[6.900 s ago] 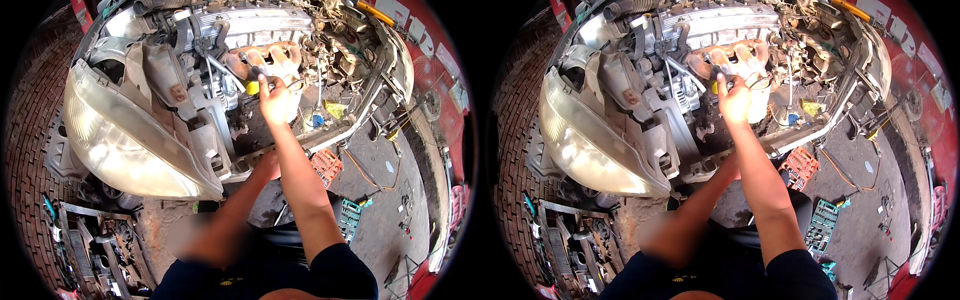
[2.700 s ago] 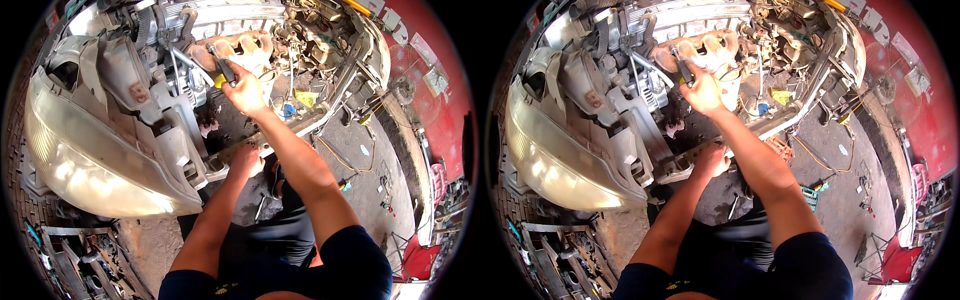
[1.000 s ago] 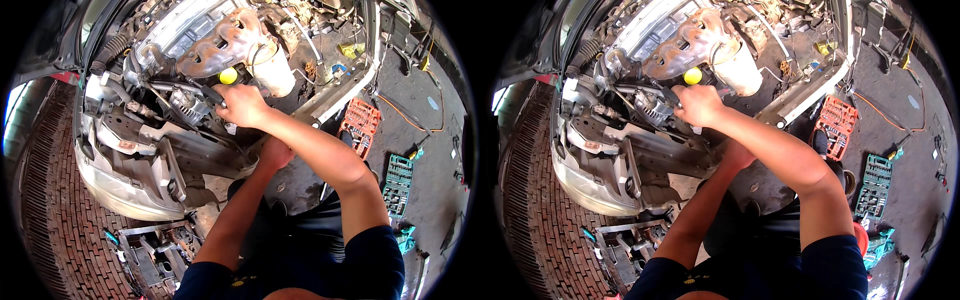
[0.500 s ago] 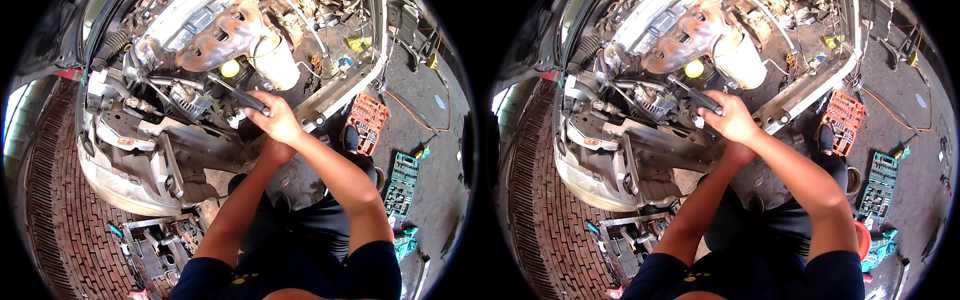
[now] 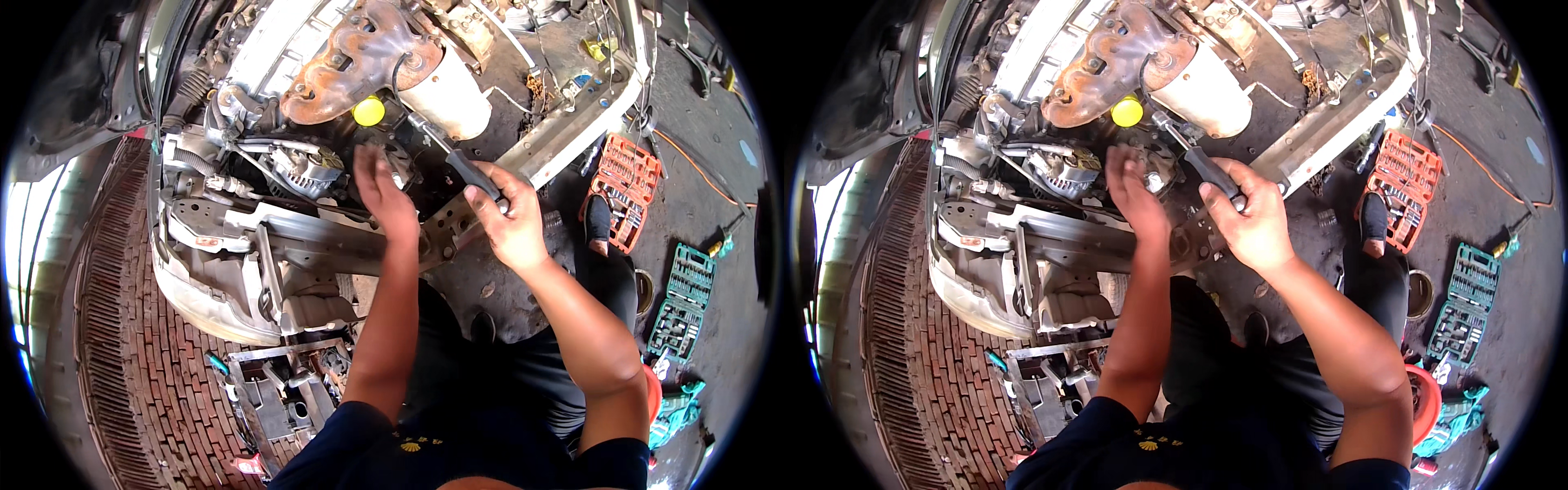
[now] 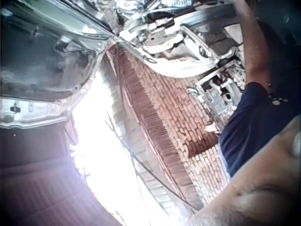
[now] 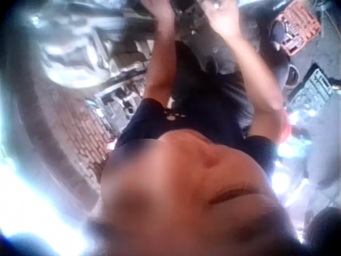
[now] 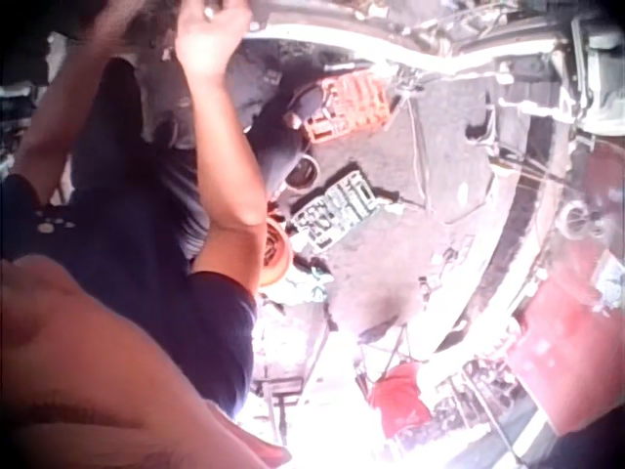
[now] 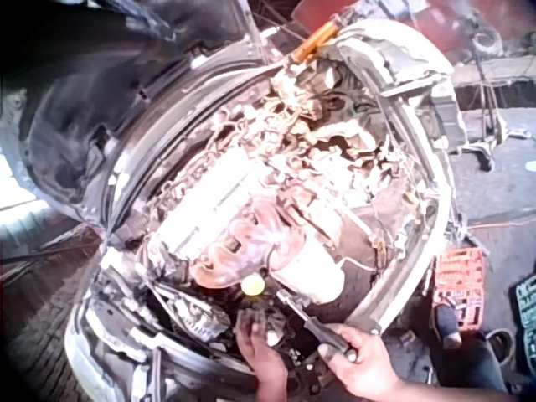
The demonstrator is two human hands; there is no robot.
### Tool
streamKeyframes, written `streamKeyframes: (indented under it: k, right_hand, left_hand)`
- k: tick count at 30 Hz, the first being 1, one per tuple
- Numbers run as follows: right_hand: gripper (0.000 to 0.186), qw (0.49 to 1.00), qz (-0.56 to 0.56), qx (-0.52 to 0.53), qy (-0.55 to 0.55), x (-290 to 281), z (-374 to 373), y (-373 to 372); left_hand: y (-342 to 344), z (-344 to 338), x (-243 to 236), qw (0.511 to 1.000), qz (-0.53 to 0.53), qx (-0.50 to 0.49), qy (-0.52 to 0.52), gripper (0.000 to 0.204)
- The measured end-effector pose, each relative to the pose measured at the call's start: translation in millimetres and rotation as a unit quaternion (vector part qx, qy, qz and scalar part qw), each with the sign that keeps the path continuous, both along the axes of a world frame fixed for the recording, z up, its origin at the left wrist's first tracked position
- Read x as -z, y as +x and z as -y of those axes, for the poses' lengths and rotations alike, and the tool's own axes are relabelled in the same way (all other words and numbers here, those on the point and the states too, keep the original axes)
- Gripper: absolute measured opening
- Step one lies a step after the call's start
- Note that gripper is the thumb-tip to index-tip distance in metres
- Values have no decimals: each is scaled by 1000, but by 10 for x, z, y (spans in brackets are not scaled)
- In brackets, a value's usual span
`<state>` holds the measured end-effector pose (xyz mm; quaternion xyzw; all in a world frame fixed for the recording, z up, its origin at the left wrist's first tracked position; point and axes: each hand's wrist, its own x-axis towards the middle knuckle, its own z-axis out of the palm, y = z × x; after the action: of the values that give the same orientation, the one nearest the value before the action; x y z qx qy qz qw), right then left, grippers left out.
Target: The person attaches a socket to a hand driver and turns bolts on a car engine using the tool.
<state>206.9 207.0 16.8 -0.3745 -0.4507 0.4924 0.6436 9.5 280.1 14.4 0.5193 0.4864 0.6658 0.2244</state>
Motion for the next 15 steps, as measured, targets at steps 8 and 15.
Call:
streamKeyframes:
  k: [8, 15]
  right_hand:
    - [29, 997, -67, -16, -36, -17, 50, 123]
    - [32, 969, -210, -77, -103, 37, 130, 234]
  left_hand:
    - [-116, -990, -521, 984, 9, -105, 145, 79]
    - [-125, -1354, -631, 971, 148, -139, 124, 66]
